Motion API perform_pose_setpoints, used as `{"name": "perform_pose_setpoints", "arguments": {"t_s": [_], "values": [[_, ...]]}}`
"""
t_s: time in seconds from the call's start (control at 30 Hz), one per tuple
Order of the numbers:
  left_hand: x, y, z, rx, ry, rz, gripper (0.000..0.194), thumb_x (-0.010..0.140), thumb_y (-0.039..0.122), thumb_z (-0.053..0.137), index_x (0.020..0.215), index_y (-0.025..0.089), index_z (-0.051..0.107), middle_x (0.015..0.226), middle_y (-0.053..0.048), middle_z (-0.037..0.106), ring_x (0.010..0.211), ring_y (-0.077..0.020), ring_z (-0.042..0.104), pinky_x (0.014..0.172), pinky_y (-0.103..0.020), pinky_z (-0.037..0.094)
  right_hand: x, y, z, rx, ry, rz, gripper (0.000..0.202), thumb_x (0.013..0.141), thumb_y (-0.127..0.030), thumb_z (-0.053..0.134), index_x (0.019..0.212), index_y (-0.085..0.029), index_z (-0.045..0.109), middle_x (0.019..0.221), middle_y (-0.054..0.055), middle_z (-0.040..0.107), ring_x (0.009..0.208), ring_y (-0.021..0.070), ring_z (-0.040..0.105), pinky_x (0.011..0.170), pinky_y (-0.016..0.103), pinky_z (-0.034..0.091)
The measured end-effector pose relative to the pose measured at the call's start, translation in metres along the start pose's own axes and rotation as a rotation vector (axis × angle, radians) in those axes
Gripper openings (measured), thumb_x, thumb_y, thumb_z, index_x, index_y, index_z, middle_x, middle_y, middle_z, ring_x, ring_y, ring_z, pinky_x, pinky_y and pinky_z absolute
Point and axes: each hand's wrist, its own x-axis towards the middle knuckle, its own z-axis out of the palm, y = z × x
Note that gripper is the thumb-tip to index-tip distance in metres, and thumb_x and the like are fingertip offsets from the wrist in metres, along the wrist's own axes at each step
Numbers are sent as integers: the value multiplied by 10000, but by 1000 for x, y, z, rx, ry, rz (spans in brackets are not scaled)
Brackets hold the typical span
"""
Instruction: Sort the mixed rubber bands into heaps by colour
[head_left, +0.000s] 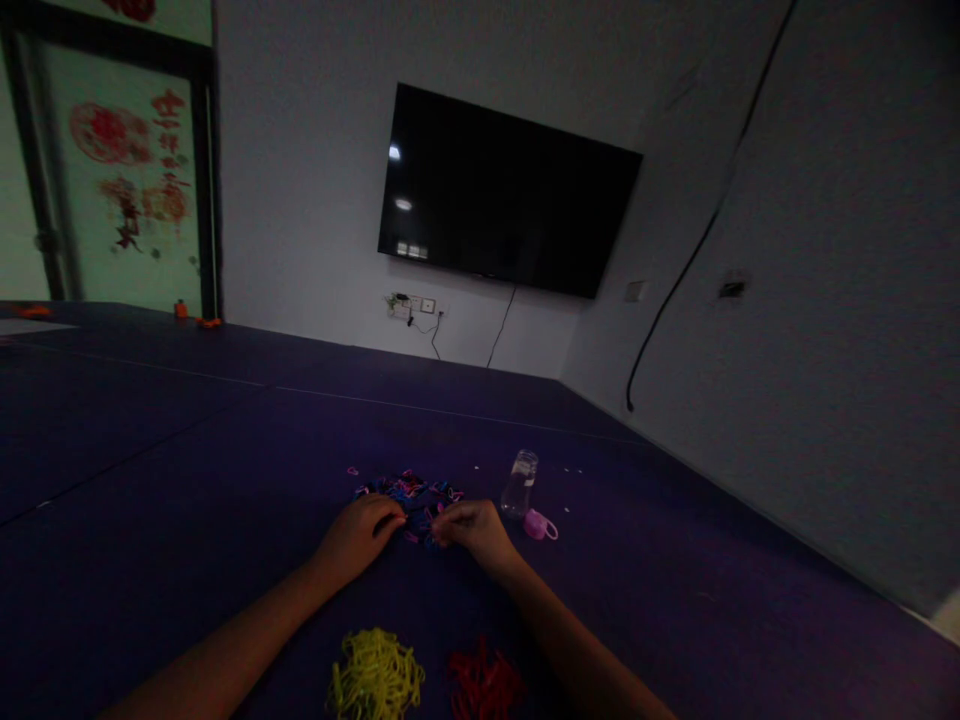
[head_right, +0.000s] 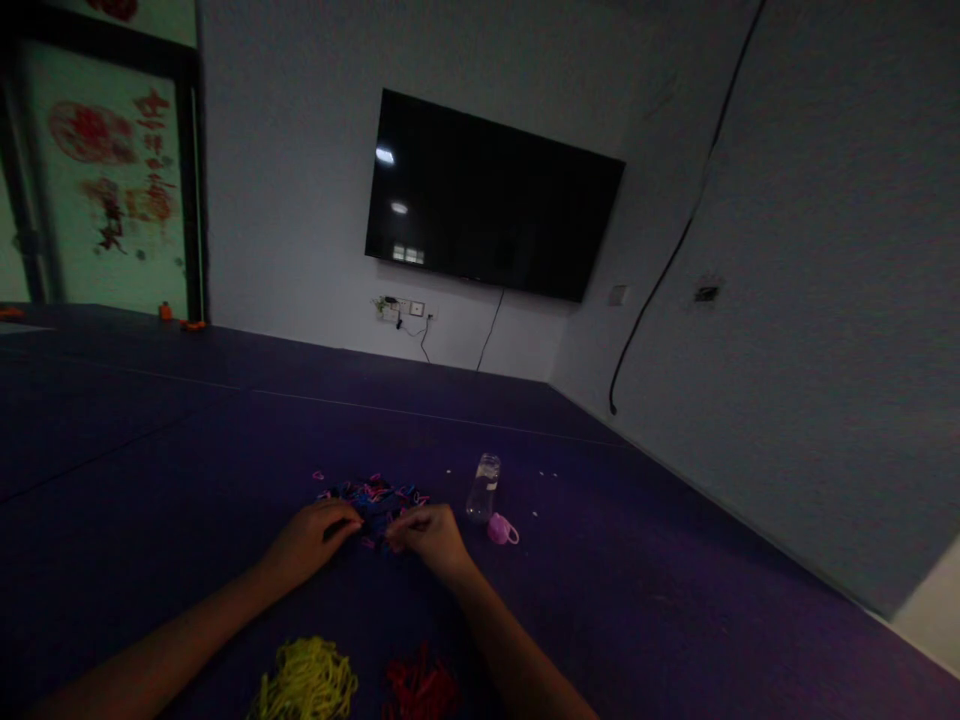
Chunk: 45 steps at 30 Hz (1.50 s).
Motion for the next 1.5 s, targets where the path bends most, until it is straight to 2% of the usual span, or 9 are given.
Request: {"name": "perform_pose_setpoints", "arguments": {"t_s": [0.23, 0.33, 0.43, 0.63, 0.77, 1.0, 1.13, 1.33, 1.5], "values": [[-2, 7, -4, -23, -115, 17, 142, 830, 179, 523, 775, 185, 654, 805, -32, 674, 800, -177, 610, 744, -281, 452, -14, -36, -27, 225, -735, 446, 338, 581, -426, 738, 628, -97, 674, 574, 40, 663, 377, 83, 537, 338, 153, 388], [0, 24, -8, -86, -214, 30, 131, 807, 167, 549, 752, 192, 666, 786, -16, 665, 775, -162, 607, 728, -271, 450, -16, -38, -34, 211, -872, 535, 374, 601, -459, 714, 668, -94, 672, 603, 57, 681, 374, 89, 546, 304, 146, 355], [1, 50, -6, -204, -309, 40, 77, 756, 183, 622, 705, 194, 678, 764, -5, 645, 741, -152, 599, 681, -251, 448, -13, -28, -36, 248, -725, 495, 430, 629, -533, 666, 642, -103, 650, 508, 39, 644, 304, 74, 478, 257, 142, 265], [-19, 95, 13, -291, -460, -8, 109, 720, 125, 627, 720, 191, 714, 702, -7, 629, 667, -139, 578, 601, -230, 426, 2, -9, -27, 243, 141, 216, 548, 735, -652, 489, 557, -142, 584, 383, 1, 526, 283, 65, 391, 289, 171, 258], [-27, 103, 15, -348, -533, 62, 286, 674, 53, 594, 882, 208, 713, 787, -22, 652, 679, -141, 582, 605, -234, 437, 5, -1, -22, 104, 483, 53, 564, 718, -675, 490, 562, -142, 589, 395, 2, 507, 303, 79, 385, 315, 200, 260], [-14, 89, 0, -418, -432, 6, 179, 660, 54, 532, 712, 155, 671, 710, -5, 639, 639, -120, 570, 579, -205, 426, 0, 3, -13, -270, 422, -84, 596, 817, -631, 381, 570, -147, 626, 485, 17, 571, 433, 110, 484, 439, 218, 327], [-14, 83, 3, -317, -532, 56, 165, 642, 78, 556, 504, 156, 603, 510, 22, 572, 546, -115, 519, 537, -209, 377, -1, 6, -9, -446, 349, -101, 593, 851, -598, 354, 584, -152, 637, 483, 11, 574, 452, 118, 501, 464, 218, 318], [-18, 93, 4, -448, -657, 30, 246, 689, 86, 481, 572, 192, 670, 574, 15, 623, 675, -142, 571, 622, -218, 405, -3, 5, -10, -519, 295, -131, 588, 882, -572, 315, 606, -166, 638, 516, 21, 596, 489, 132, 530, 494, 221, 332], [-9, 81, -6, -485, -463, -60, 259, 759, 170, 454, 600, 176, 658, 650, -3, 625, 680, -145, 576, 654, -237, 421, -3, -4, -6, -669, 248, -171, 547, 923, -498, 285, 656, -165, 627, 624, 41, 622, 591, 136, 555, 546, 226, 335]]}}
